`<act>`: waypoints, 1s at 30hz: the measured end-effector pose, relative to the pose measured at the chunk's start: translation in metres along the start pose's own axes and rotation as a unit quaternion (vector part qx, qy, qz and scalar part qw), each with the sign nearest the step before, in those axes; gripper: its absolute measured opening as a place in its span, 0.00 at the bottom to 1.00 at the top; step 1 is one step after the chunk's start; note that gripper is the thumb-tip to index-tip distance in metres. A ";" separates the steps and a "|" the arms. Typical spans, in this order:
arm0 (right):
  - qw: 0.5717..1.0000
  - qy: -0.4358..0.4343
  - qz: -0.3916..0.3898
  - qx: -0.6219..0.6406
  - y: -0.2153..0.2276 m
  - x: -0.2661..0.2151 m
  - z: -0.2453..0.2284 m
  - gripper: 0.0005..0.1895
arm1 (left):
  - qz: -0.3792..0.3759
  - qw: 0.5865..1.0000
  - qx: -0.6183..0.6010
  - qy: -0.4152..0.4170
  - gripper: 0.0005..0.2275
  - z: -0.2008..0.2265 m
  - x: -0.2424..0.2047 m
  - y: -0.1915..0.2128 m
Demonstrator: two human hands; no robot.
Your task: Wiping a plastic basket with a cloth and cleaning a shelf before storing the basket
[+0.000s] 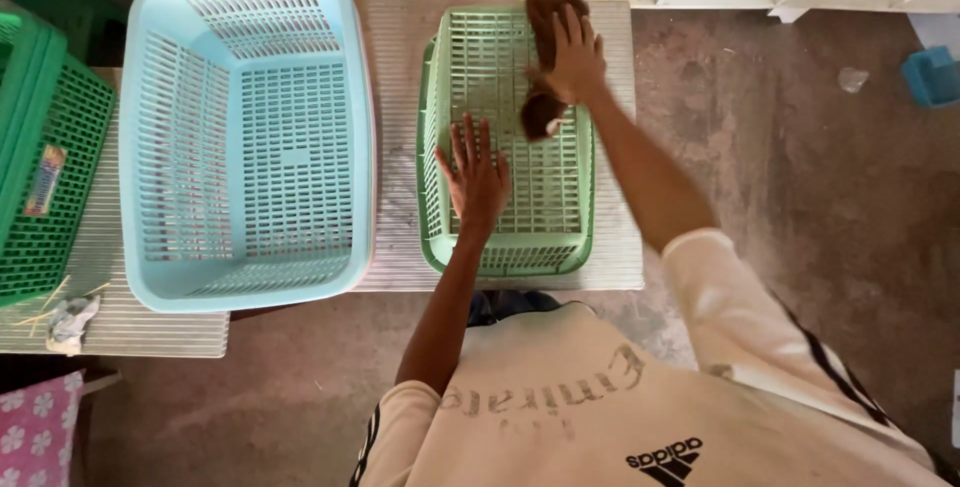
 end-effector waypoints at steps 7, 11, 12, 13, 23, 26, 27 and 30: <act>0.963 -0.083 0.207 -0.149 0.006 -0.072 -0.064 0.22 | 0.025 0.999 0.025 -0.002 0.29 0.000 -0.004 -0.011; 0.963 -0.067 0.182 -0.188 -0.045 -0.113 -0.062 0.19 | 0.020 0.997 0.072 0.008 0.27 -0.002 -0.002 -0.013; 0.963 -0.066 0.180 -0.188 -0.044 -0.134 -0.070 0.19 | 0.018 0.997 0.072 0.010 0.27 -0.002 -0.003 -0.014; 0.958 -0.062 0.197 -0.199 -0.042 -0.156 -0.078 0.17 | 0.024 0.994 0.105 0.008 0.27 -0.001 -0.002 -0.015; 0.984 -0.122 0.059 -0.117 -0.004 -0.367 -0.165 0.19 | 0.063 0.994 0.085 -0.007 0.28 -0.004 -0.001 -0.024; 0.977 -0.175 -0.110 0.061 0.033 -0.322 -0.132 0.30 | 0.054 0.996 0.075 -0.012 0.27 -0.001 -0.003 -0.011; 0.976 -0.176 -0.110 0.061 0.062 -0.287 -0.130 0.30 | 0.054 0.996 0.075 -0.013 0.27 -0.002 -0.001 -0.013; 0.977 -0.142 0.094 0.128 0.127 -0.189 -0.117 0.31 | 0.019 0.995 0.101 -0.004 0.27 -0.006 0.001 -0.015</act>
Point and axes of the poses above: each hand's wrist, its own x-axis towards the middle knuckle, its own y-axis out of the back of the hand, z = x × y, the point moved 3 cm from there along x, towards the middle knuckle
